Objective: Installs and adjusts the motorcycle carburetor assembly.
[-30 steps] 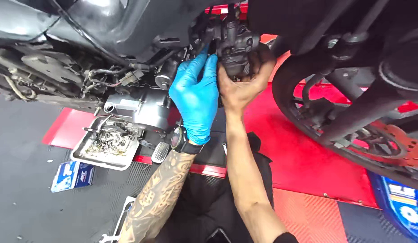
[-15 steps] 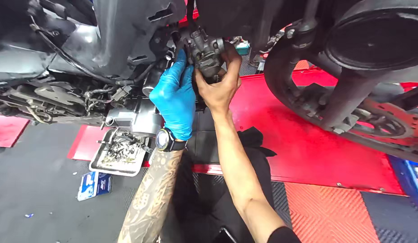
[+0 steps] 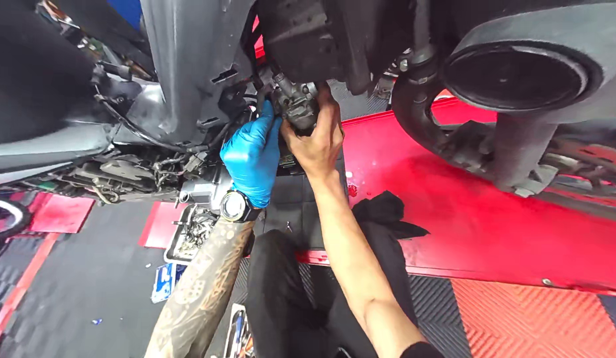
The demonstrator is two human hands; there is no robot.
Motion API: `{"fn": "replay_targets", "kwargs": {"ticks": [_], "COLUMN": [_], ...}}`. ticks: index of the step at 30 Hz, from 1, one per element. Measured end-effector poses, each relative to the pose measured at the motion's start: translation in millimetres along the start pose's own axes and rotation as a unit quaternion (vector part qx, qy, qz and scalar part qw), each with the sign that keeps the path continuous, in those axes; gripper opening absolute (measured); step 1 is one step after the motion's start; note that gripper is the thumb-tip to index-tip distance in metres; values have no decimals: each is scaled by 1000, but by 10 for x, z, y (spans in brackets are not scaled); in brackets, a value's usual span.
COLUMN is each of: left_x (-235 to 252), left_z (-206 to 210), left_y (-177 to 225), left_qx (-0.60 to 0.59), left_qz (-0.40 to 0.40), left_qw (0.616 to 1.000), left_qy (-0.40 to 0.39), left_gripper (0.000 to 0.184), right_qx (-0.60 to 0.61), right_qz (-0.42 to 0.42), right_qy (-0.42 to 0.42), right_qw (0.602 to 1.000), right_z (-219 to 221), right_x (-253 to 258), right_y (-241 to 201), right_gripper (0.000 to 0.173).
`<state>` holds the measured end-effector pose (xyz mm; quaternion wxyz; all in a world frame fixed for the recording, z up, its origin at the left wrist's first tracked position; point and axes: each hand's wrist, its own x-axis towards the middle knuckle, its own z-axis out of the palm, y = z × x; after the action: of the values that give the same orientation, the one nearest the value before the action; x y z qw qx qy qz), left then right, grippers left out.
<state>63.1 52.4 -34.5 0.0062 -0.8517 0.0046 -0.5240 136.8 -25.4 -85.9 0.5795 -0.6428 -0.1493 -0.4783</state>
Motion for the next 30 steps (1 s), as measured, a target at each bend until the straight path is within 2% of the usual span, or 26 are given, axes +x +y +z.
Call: {"fn": "replay_targets", "kwargs": {"ticks": [3,6,13,20,26,30], "left_x": [4,6,26,42,42,30], "left_z": [23,28,30,127,168,222], "left_y": [-34,-81,-180,-319,-309,-278], "left_qx": [6,5,17,21,13,-23], "left_qz": [10,31,63,127,118,86], "left_qw": [1000,999,998,990,990,992], "left_qy": [17,17,11,63,78,93], "left_gripper": [22,24,24,22,21,19], "right_qx": [-10,-3,44,101,244,271], "right_qz": [11,36,90,106,118,129], "right_qy": [12,-31,-56,-68,-77,-83], "right_qw": [1000,999,993,987,959,950], "right_z": [31,-33,-36,-56,-70,-105], "right_x": [20,38,83,101,95,93], "right_y": [-16,-92,-133,-86,-14,-36], "right_gripper": [67,71,72,72,75,76]}}
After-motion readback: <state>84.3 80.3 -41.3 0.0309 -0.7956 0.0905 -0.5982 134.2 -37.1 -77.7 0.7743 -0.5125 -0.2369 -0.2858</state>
